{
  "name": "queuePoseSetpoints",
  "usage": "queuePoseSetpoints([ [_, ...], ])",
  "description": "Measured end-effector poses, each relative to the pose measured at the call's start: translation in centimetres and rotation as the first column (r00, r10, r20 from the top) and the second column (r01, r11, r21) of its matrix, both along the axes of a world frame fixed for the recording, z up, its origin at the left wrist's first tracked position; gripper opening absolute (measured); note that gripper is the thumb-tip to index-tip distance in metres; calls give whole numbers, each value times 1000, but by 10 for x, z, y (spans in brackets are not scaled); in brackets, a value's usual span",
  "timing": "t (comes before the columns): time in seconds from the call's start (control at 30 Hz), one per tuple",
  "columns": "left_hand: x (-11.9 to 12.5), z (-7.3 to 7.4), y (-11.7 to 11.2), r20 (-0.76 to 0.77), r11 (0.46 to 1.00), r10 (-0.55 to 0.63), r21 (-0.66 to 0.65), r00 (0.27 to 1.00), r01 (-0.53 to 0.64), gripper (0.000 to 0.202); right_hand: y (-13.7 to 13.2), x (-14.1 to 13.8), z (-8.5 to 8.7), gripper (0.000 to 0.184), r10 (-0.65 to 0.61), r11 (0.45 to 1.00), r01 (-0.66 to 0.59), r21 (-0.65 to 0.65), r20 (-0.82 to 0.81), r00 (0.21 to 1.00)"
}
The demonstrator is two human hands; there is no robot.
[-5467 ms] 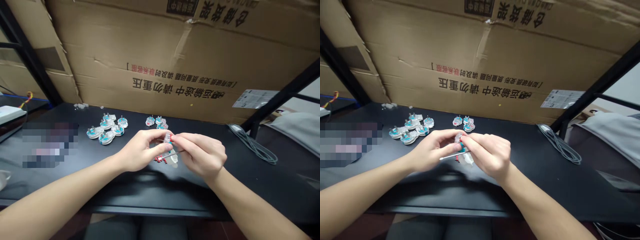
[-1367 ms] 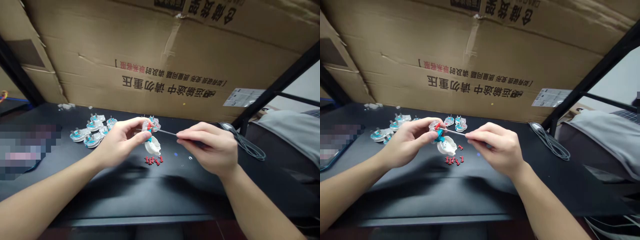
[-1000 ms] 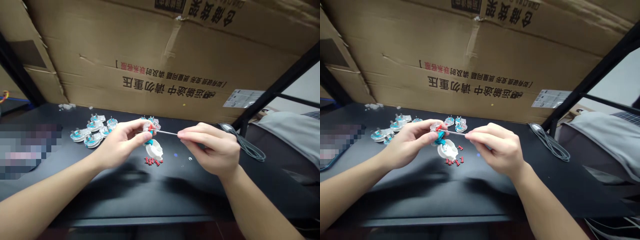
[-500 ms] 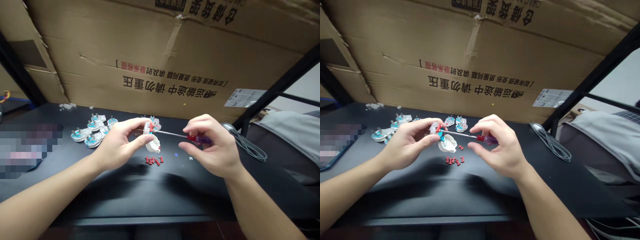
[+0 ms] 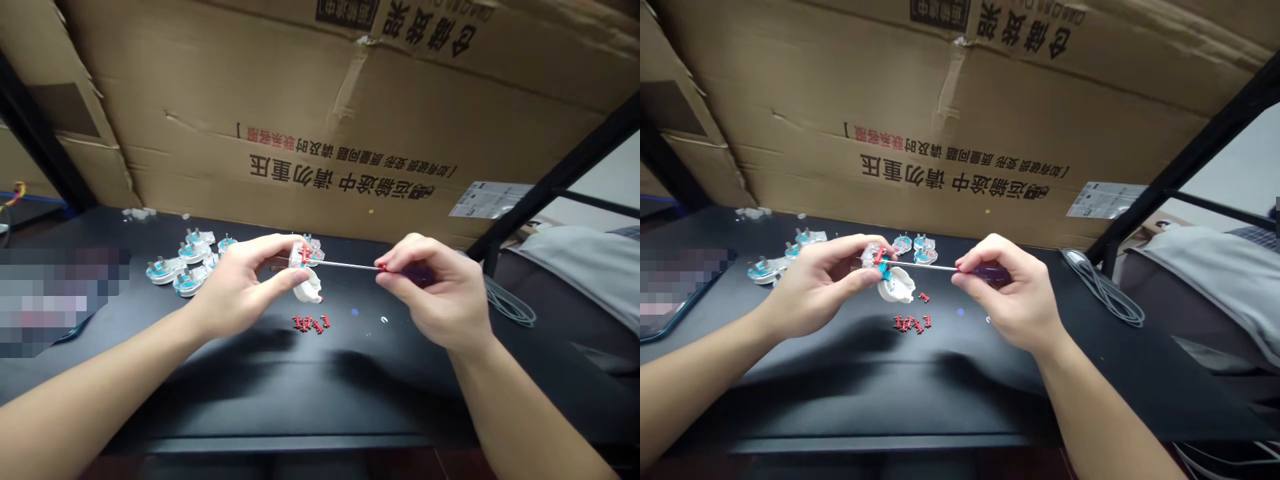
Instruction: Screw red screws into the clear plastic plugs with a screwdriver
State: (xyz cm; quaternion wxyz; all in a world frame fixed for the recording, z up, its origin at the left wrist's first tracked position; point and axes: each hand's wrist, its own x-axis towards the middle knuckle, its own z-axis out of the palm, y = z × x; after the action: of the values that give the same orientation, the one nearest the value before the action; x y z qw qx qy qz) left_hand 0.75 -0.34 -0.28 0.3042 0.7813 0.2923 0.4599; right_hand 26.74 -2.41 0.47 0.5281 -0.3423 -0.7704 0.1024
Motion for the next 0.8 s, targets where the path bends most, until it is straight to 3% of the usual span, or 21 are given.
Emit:
queuePoseSetpoints([
  [0.1, -1, 0, 0, -41, 999, 23, 33, 999, -21, 28, 0, 1, 0, 5, -26, 999, 27, -39, 9, 1000],
  [0.23, -2, 1, 1, -56, 997, 14, 79, 998, -9, 29, 1, 1, 1, 16, 80, 996, -80, -30, 7, 997],
  [0.4, -4, 2, 4, -108, 983, -37, 176, 993, 56, 24, 0, 1, 1, 8, 32, 998, -30, -57, 25, 999],
  [0.6, -3, -1, 6, -58, 988, -15, 149, 998, 24, 27, -2, -4, 1, 8, 10, 986, -25, 163, 93, 996],
  [0.63, -3, -2, 6, -58, 987, -9, 161, 998, 18, 26, -3, -5, 0, 4, -9, 991, -2, 137, 79, 997],
  [0.73, -4, -1, 6, -70, 977, 16, 212, 997, -1, 25, -3, -8, -1, 17, -14, 996, 20, -86, 66, 998],
  [0.8, -4, 1, 6, -82, 981, 20, 193, 996, -3, 25, -3, -8, -1, 12, -1, 996, 9, -86, 102, 995],
])
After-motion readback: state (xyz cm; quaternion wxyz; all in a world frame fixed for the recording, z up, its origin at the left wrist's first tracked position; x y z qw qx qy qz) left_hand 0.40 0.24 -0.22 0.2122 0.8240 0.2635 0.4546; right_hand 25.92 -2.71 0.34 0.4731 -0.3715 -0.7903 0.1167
